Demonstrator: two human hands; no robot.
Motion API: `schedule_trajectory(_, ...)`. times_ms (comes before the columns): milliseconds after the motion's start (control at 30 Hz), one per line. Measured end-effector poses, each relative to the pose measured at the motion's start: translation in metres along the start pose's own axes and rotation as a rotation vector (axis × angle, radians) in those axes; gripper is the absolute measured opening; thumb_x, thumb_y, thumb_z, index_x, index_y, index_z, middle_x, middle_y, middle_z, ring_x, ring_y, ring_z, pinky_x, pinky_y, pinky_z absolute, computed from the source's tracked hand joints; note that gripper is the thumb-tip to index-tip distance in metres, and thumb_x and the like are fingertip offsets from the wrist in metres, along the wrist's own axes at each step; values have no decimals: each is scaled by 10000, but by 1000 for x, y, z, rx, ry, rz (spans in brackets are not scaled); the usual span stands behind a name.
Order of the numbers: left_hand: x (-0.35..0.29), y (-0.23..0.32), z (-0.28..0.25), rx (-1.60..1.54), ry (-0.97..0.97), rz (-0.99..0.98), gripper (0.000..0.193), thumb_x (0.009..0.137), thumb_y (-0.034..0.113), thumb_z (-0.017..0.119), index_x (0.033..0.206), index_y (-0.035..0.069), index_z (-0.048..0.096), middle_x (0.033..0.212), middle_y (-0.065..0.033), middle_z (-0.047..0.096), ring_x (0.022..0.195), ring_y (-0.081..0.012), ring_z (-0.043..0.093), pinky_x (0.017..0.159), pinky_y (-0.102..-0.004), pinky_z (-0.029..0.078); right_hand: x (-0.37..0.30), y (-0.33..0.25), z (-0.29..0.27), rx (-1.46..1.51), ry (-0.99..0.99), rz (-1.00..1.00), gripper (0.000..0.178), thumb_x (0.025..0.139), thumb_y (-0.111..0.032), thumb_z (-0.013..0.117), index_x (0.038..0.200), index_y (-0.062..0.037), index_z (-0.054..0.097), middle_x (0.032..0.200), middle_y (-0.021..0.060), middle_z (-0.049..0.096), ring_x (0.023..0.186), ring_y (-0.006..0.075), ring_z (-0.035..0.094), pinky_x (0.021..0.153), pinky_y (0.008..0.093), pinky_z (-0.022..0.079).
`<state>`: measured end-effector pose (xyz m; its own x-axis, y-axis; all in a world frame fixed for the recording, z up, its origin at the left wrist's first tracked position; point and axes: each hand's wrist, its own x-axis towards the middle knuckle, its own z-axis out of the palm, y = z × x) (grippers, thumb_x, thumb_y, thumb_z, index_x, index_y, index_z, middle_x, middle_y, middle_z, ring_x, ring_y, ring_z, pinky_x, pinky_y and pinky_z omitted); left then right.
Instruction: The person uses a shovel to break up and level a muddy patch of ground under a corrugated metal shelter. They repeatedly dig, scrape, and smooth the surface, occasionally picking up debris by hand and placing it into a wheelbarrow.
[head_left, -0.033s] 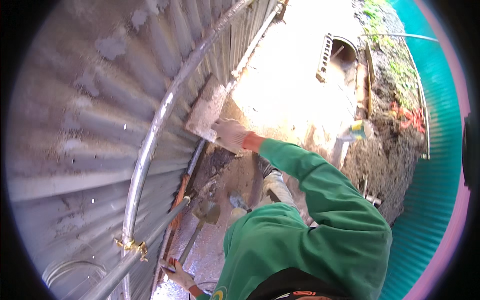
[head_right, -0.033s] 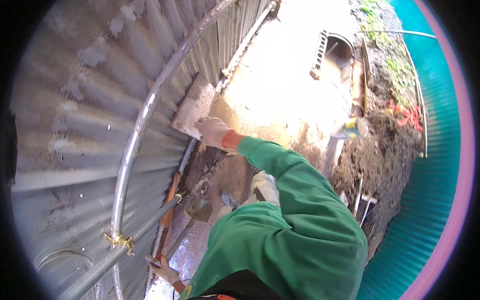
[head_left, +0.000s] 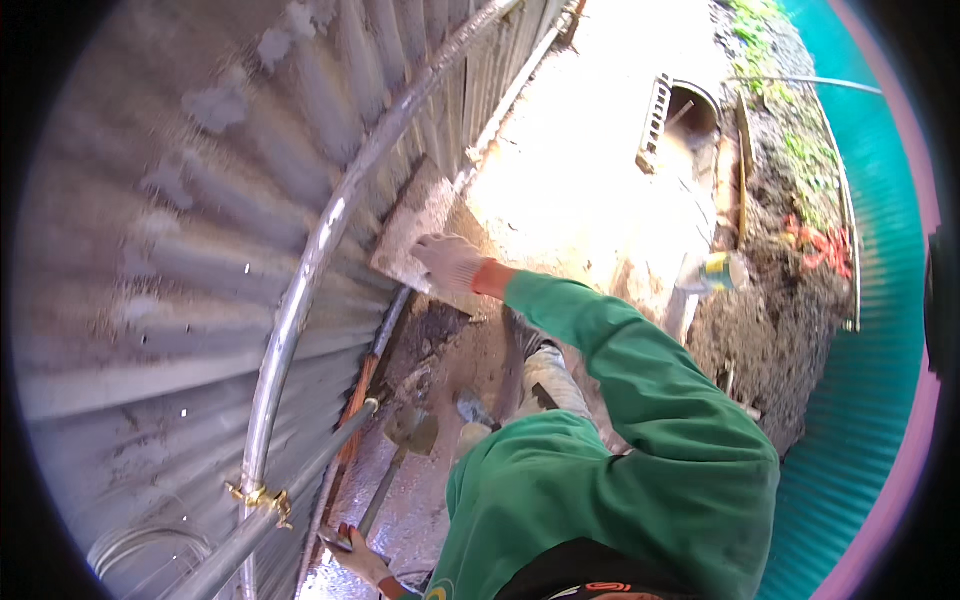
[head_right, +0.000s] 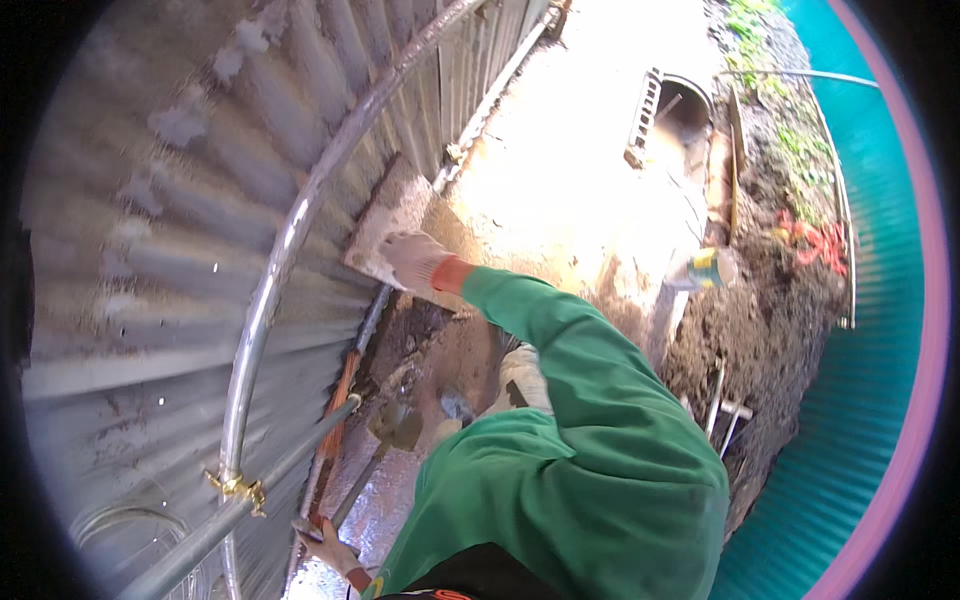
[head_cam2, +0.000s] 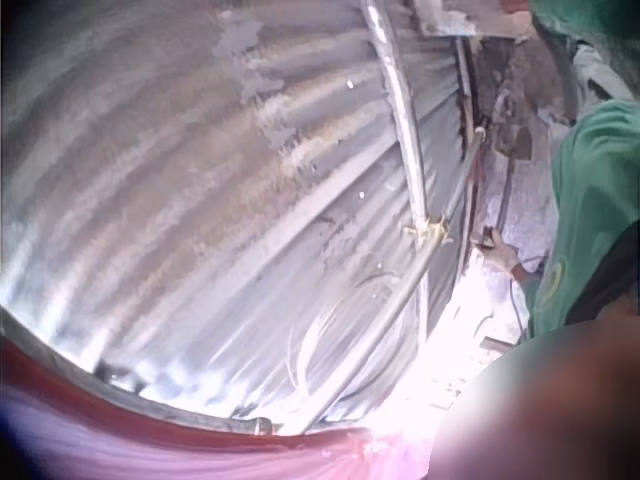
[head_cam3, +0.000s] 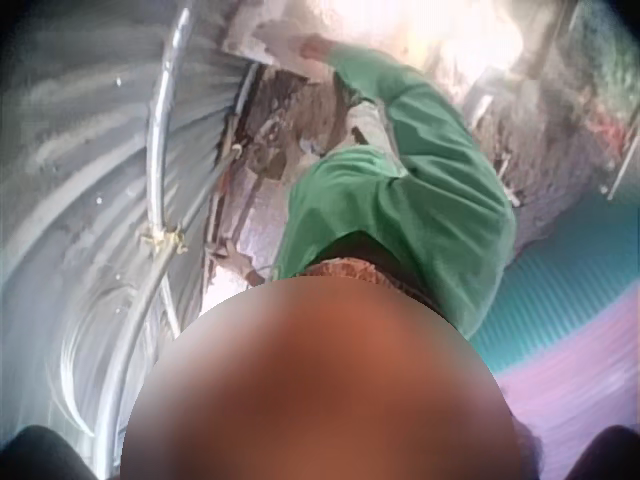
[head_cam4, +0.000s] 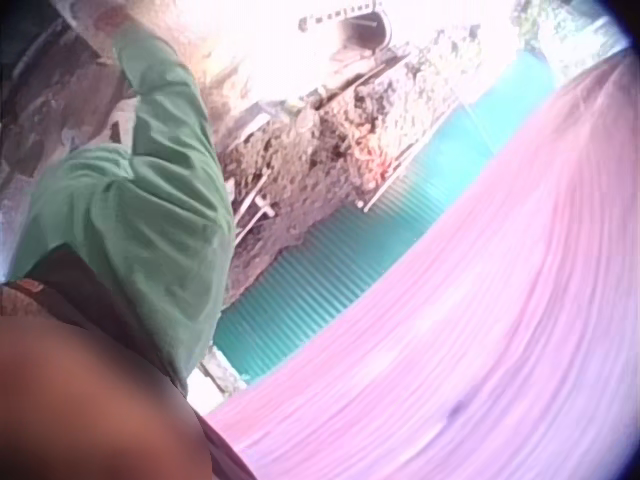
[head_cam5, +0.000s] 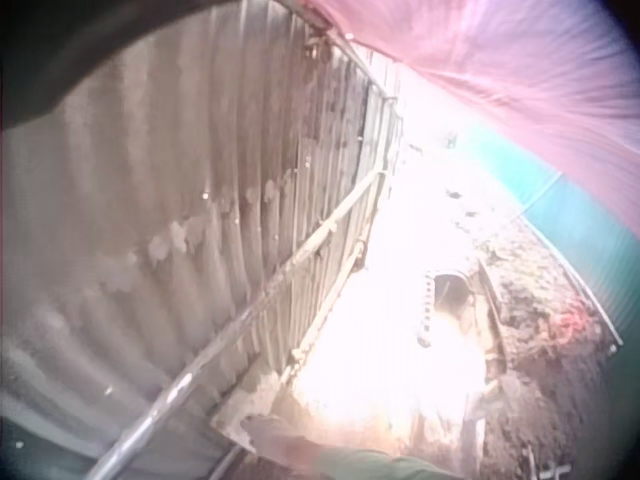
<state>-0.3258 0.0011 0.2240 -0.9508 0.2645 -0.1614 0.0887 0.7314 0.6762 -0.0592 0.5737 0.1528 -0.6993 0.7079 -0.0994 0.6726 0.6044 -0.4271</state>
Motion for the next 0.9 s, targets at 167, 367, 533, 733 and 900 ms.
schedule_trajectory(167, -76, 26, 53, 181, 149, -92, 717, 927, 374, 714, 1538, 93, 463, 1372, -201, 621, 1196, -350, 621, 800, -350, 560, 135, 64, -5, -393, -48, -275, 414, 939, -157, 608, 1342, -62, 623, 1403, 151, 592, 1274, 333, 588, 1116, 529, 423)
schedule_trajectory(367, -136, 53, 97, -96, 70, -556, 995, 968, 532, 666, 1682, 244, 34, 1706, -179, 117, 1373, -412, 460, 1064, -623, 455, 147, 120, -10, -476, -169, -311, 454, 986, -161, 515, 1411, -12, 567, 1476, 164, 548, 1347, 321, 527, 1217, 535, 319)
schedule_trajectory(533, -131, 21, 107, -102, 502, -378, 782, 917, 206, 791, 1566, 16, 399, 1363, -194, 605, 1017, -307, 693, 688, -420, 653, 163, 144, -9, -332, -223, -232, 451, 927, -148, 585, 1356, -11, 595, 1449, 149, 562, 1323, 322, 537, 1116, 546, 389)
schedule_trajectory(733, -120, 20, 85, -192, 462, -497, 813, 889, 144, 773, 1590, 31, 378, 1395, -182, 565, 1053, -278, 658, 824, -388, 607, 164, 132, -9, -481, -122, -364, 525, 909, -155, 638, 1426, -104, 560, 1484, 129, 544, 1316, 312, 563, 1056, 543, 424)
schedule_trajectory(900, -113, 32, 66, -175, 441, -513, 757, 892, 147, 767, 1549, -12, 427, 1301, -170, 610, 981, -268, 666, 760, -373, 605, 174, 122, -2, -541, -244, -305, 632, 884, -180, 707, 1485, -128, 520, 1589, 138, 458, 1418, 284, 491, 1107, 528, 403)
